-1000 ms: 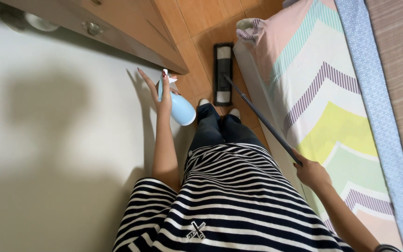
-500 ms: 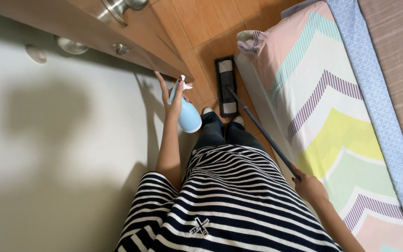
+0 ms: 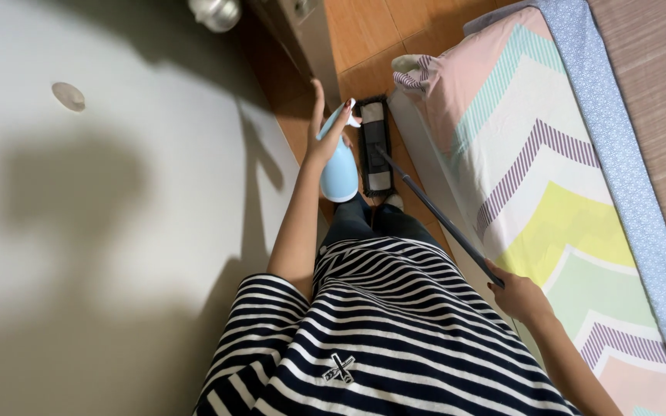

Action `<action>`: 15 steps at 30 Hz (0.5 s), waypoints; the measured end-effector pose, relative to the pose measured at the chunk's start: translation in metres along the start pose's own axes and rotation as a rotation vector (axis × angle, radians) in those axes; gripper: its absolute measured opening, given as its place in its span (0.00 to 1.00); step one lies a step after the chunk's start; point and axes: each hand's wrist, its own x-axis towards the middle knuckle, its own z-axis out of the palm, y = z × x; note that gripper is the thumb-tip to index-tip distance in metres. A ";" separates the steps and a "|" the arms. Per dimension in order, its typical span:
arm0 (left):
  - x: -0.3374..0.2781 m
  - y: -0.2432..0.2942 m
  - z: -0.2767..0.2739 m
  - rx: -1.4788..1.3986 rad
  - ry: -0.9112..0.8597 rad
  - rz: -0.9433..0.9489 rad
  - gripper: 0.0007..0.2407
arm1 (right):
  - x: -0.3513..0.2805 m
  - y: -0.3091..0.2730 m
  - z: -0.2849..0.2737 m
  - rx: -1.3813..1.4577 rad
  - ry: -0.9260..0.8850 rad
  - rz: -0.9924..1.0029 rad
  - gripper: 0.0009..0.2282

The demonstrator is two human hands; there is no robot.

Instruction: The recorder is mopping the floor and cleaning a door in a bedroom using a mop and a spray bottle.

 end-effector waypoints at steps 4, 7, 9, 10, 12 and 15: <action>0.040 0.001 0.014 -0.008 -0.063 -0.012 0.43 | 0.000 -0.004 -0.003 0.033 -0.022 0.031 0.25; 0.051 0.018 0.028 0.031 -0.110 0.008 0.43 | -0.007 -0.009 -0.008 0.043 -0.030 0.025 0.25; 0.049 0.034 0.037 0.142 -0.127 0.003 0.43 | -0.020 -0.016 -0.016 0.073 -0.067 0.049 0.25; 0.044 0.030 0.035 0.141 -0.126 -0.002 0.43 | -0.025 -0.015 -0.016 0.072 -0.072 0.051 0.25; 0.038 0.024 0.031 0.218 -0.121 -0.056 0.42 | -0.032 -0.014 -0.019 0.163 -0.081 0.008 0.26; 0.019 -0.020 0.011 0.152 -0.077 -0.129 0.37 | -0.035 0.006 -0.019 0.155 -0.102 -0.082 0.26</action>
